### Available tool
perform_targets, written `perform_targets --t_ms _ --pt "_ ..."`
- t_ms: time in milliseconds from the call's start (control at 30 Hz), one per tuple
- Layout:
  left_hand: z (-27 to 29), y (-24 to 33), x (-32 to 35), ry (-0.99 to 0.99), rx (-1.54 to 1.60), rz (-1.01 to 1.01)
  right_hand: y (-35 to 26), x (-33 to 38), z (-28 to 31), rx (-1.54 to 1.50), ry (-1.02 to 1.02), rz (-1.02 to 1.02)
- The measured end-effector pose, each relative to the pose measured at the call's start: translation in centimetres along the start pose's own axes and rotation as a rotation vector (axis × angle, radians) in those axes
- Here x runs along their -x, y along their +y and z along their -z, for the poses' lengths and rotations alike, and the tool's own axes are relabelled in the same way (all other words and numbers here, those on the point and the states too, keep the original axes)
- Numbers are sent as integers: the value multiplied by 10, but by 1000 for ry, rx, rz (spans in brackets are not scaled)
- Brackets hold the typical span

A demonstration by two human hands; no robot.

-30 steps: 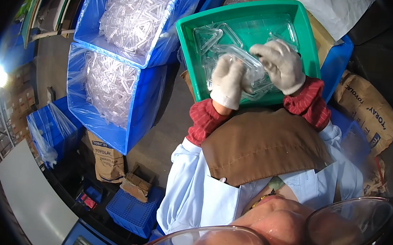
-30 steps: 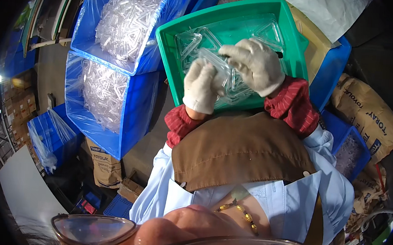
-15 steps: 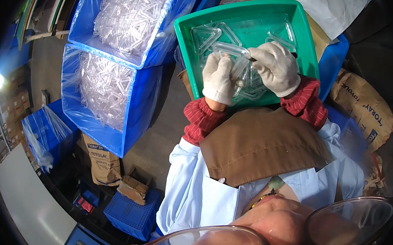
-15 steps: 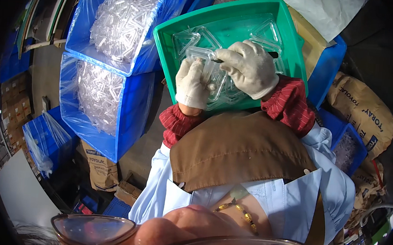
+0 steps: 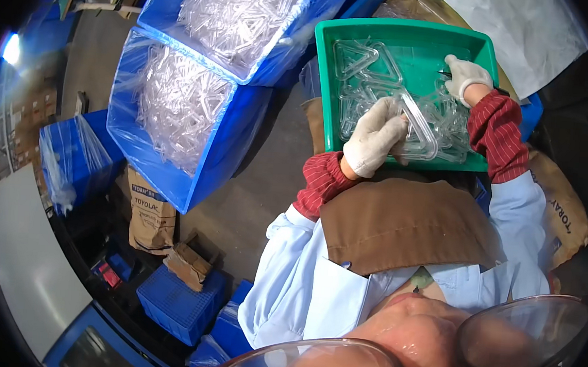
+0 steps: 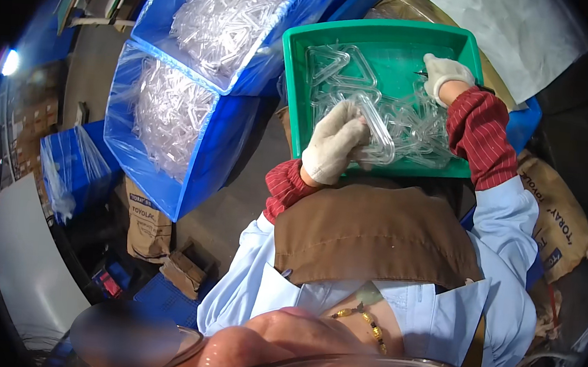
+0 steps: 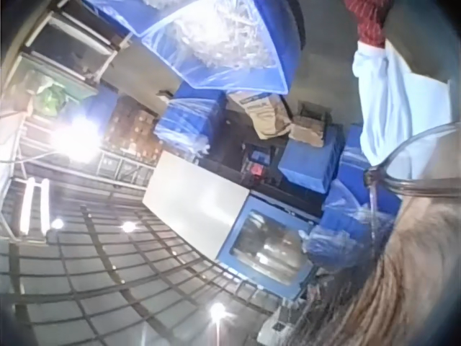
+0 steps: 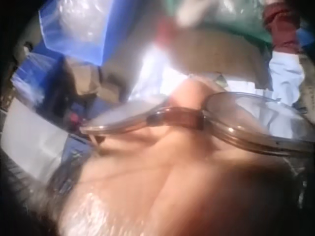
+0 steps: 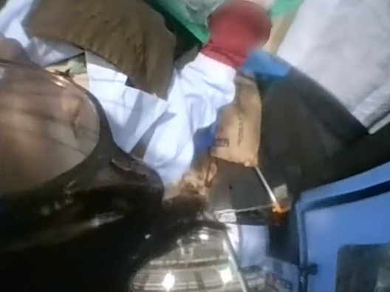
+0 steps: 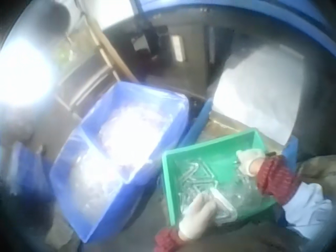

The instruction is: Packing transparent plastic parts into plastic bags.

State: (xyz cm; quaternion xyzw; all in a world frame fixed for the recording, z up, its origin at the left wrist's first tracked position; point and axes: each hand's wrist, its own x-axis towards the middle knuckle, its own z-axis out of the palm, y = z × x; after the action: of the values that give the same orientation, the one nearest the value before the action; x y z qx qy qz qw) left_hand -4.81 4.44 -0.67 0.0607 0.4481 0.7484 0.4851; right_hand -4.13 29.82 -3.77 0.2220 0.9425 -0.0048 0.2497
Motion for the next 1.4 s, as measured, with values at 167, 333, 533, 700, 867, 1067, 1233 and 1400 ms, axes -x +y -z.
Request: perform_targets --t_ms 167,333,533,700,867,1067,1233,1400 --pt "13 18 12 117 155 -111 -17 10 14 -133 166 -38" --pt "33 37 19 262 -17 -319 -1 2 4 -292 112 -55" --pt "130 38 44 591 44 -342 19 -4 24 -770 -285 149" --pt "256 100 77 882 664 -680 28 21 29 -589 40 184" --pt "207 88 44 843 329 -692 -2 26 3 -250 -6 212" --pt "76 60 -16 457 -359 -600 10 31 -2 -522 157 197" --pt "18 41 -60 56 -889 -452 51 85 40 -1053 417 219" --pt "-26 6 -139 -247 -1631 -400 187 162 5 -319 549 -441"
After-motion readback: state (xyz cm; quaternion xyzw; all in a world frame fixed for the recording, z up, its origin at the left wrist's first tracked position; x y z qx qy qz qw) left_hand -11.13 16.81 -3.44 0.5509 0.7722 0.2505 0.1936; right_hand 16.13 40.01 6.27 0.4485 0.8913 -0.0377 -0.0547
